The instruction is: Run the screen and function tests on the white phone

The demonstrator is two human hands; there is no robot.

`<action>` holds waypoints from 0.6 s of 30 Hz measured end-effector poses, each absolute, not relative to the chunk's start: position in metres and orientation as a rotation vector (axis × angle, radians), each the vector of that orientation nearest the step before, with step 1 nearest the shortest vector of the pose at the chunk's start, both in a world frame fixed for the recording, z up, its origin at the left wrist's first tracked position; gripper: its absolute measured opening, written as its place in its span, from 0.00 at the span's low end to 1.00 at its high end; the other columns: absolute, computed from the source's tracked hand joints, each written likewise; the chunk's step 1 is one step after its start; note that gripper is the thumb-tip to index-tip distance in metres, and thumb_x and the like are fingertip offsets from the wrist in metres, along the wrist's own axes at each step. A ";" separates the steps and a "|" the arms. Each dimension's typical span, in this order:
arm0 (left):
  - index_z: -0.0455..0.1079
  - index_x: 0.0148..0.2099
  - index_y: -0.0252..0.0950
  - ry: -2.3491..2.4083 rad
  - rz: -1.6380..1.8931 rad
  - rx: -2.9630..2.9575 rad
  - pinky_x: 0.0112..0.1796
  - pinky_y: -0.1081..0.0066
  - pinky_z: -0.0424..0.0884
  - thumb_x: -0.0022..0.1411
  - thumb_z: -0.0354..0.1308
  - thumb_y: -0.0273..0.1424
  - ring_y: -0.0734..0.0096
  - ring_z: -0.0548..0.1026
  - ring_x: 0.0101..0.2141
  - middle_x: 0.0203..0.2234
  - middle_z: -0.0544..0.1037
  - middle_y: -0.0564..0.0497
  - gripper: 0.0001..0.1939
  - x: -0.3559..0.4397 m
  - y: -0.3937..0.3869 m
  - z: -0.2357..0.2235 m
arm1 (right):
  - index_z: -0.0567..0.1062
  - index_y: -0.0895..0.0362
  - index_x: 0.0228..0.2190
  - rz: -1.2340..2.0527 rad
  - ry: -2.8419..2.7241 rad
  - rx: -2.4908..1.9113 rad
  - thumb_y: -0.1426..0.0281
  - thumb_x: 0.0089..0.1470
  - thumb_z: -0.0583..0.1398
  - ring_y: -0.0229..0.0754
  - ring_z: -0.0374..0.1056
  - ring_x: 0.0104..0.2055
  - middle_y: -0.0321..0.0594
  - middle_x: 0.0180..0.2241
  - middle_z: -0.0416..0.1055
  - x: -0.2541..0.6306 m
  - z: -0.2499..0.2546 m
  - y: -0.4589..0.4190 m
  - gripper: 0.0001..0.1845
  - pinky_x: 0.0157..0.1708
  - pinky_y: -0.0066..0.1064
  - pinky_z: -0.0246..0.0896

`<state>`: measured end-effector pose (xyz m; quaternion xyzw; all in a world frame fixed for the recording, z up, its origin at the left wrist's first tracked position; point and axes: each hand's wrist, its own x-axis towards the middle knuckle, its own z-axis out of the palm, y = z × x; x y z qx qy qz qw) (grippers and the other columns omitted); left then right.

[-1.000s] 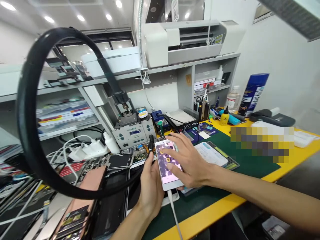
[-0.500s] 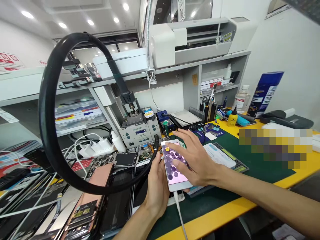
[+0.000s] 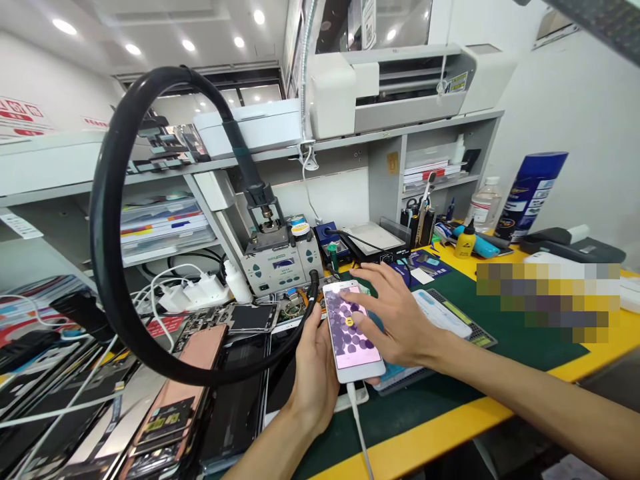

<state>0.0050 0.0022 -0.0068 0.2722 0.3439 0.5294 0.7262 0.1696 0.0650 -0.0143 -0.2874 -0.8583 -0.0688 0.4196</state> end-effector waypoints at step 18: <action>0.65 0.64 0.33 0.724 1.164 0.567 0.34 0.64 0.74 0.70 0.46 0.52 0.54 0.79 0.38 0.42 0.80 0.40 0.33 0.003 0.002 -0.008 | 0.77 0.58 0.49 -0.180 -2.104 -0.736 0.69 0.62 0.55 0.59 0.61 0.61 0.53 0.57 0.68 0.176 -0.014 0.069 0.17 0.59 0.59 0.56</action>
